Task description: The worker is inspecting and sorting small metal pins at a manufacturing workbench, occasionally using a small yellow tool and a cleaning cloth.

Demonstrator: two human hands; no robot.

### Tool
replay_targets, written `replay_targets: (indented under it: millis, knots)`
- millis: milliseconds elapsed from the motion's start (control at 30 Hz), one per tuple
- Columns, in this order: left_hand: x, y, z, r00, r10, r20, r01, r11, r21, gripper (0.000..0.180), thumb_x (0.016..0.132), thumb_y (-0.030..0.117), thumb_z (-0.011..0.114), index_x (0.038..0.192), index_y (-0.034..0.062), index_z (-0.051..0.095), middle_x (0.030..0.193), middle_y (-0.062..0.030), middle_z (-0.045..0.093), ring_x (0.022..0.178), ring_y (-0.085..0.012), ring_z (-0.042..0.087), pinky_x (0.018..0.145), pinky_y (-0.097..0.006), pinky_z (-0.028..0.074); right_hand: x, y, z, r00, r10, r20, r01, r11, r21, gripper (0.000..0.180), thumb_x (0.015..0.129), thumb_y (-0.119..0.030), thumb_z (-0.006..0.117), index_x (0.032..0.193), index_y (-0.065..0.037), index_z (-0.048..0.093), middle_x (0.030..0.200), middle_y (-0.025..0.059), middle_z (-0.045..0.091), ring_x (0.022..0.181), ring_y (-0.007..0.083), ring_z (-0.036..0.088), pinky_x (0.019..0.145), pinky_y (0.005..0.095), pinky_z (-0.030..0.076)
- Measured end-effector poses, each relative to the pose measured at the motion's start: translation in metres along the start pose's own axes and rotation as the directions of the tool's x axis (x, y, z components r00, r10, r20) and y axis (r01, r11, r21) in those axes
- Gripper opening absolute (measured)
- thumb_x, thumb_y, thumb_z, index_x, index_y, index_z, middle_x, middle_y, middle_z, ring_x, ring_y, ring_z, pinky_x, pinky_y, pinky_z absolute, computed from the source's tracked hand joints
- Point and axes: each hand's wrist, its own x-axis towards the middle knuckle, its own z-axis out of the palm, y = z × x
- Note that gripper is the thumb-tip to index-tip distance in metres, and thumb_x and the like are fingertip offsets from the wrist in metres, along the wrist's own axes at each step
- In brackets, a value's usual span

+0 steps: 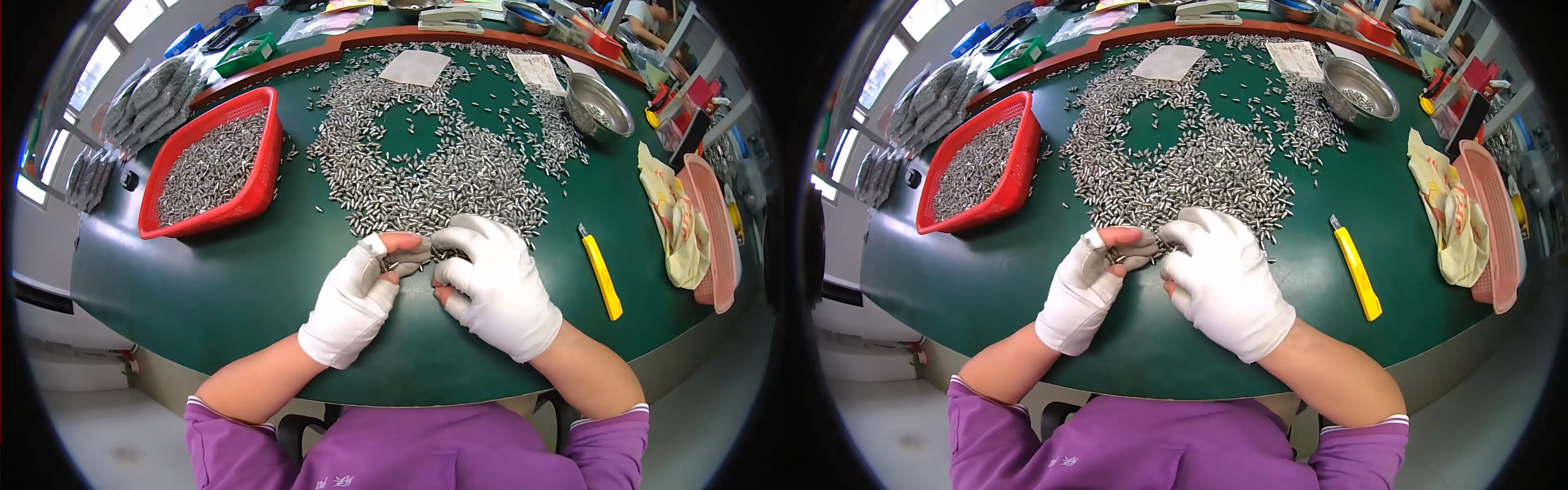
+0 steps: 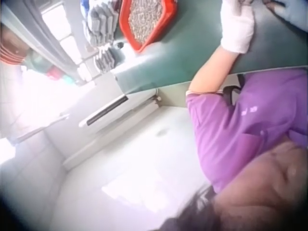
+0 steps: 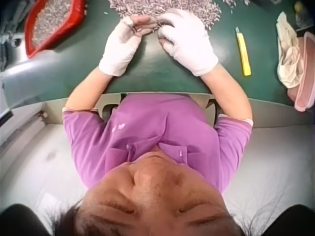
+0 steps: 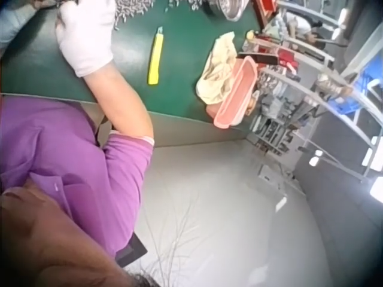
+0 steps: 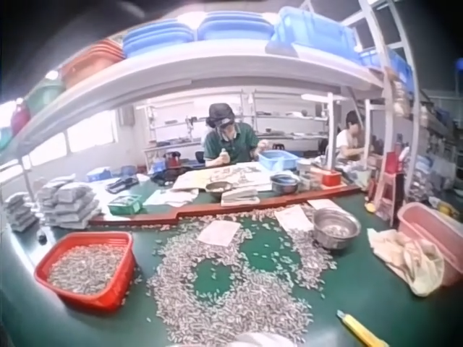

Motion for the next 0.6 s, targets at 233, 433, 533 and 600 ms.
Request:
replay_targets:
  millis: [233, 433, 533, 600]
  knots:
    - [0.004, 0.0, 0.006, 0.995, 0.098, 0.018, -0.099, 0.939, 0.331, 0.056, 0.082, -0.02, 0.039, 0.131, 0.0045, 0.051, 0.131, -0.0105, 0.055, 0.124, -0.0211, 0.054, 0.109, -0.033, 0.04, -0.001, 0.002, 0.003, 1.0, 0.01, -0.029, -0.011, 1.0, -0.003, 0.021, 0.064, -0.01, 0.074, 0.08, -0.011, 0.061, 0.107, 0.006, 0.06, 0.104, 0.0302, 0.058, 0.083, 0.044, 0.048]
    - [-0.002, 0.001, -0.005, 0.994, 0.106, 0.031, -0.107, 0.994, 0.006, 0.04, 0.098, 0.018, 0.056, 0.135, 0.0051, 0.046, 0.133, -0.0129, 0.053, 0.128, -0.0262, 0.049, 0.111, -0.043, 0.036, 0.005, -0.006, -0.005, 0.999, 0.003, -0.051, -0.001, 0.999, 0.032, 0.021, 0.064, -0.01, 0.075, 0.079, -0.012, 0.061, 0.097, 0.0038, 0.061, 0.095, 0.0277, 0.06, 0.078, 0.0416, 0.049]
    - [0.001, 0.003, -0.008, 0.992, 0.114, -0.059, -0.123, 0.978, -0.171, 0.045, 0.096, 0.032, 0.062, 0.131, 0.0068, 0.048, 0.126, -0.0131, 0.056, 0.123, -0.0291, 0.053, 0.105, -0.043, 0.041, 0.001, -0.014, -0.004, 0.962, -0.263, 0.066, 0.251, 0.956, 0.154, 0.018, 0.068, -0.018, 0.07, 0.084, -0.018, 0.061, 0.087, -0.0013, 0.06, 0.072, 0.0196, 0.058, 0.058, 0.0347, 0.045]
    - [0.005, 0.011, -0.005, 0.992, 0.039, -0.121, -0.069, 0.963, -0.259, 0.048, 0.095, 0.035, 0.064, 0.131, 0.0072, 0.048, 0.123, -0.0137, 0.056, 0.116, -0.0272, 0.057, 0.1, -0.04, 0.045, -0.004, -0.023, 0.008, 0.911, -0.373, 0.178, 0.355, 0.927, 0.126, 0.016, 0.072, -0.022, 0.064, 0.087, -0.018, 0.061, 0.092, -0.0042, 0.061, 0.072, 0.0156, 0.058, 0.058, 0.0316, 0.045]
